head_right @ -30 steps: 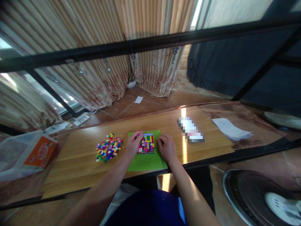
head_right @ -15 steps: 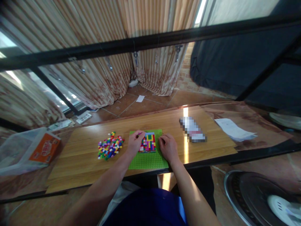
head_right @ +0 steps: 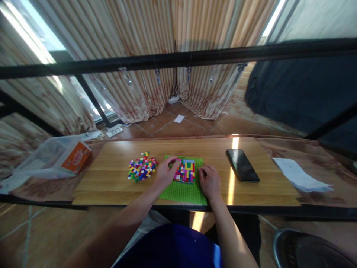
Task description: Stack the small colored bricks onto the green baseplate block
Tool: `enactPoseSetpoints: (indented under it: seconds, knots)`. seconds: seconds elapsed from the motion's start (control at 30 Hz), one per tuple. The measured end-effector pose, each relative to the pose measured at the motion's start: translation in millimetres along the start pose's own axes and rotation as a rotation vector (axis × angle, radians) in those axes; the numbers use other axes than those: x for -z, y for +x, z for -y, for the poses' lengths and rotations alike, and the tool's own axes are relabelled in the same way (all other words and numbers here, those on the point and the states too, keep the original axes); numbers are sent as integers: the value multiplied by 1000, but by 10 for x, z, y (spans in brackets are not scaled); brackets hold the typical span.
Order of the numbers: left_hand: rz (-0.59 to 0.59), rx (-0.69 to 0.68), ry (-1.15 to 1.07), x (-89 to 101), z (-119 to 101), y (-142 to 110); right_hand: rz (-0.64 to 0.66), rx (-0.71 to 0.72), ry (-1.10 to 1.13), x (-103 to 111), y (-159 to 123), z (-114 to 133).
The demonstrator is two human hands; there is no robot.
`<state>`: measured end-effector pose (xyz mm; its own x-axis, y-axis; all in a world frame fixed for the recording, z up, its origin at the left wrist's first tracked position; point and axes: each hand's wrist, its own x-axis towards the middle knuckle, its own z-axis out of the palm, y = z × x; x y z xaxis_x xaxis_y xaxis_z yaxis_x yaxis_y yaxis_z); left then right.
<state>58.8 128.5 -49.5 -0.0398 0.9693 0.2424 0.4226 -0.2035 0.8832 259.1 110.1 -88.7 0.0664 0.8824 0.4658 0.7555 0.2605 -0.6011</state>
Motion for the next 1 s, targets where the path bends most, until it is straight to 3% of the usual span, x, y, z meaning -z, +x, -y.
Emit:
enactPoseSetpoints:
  seconds: [0.23, 0.37, 0.5, 0.7, 0.83, 1.0]
  knots:
    - [57, -228, 567, 726, 200, -127, 4, -11, 15, 17, -2, 29]
    - [121, -248, 784, 921, 212, -117, 10, -21, 11, 18, -1, 36]
    - [188, -247, 892, 900, 214, -101, -2, -9, 11, 8, -2, 29]
    - [192, -223, 896, 884, 200, -66, -6, -19, 18, 13, 1, 52]
    - [162, -236, 633, 831, 80, -33, -3, -23, 19, 10, 3, 58]
    - [136, -190, 226, 592, -149, 27, -9, -27, 30, -9, 8, 52]
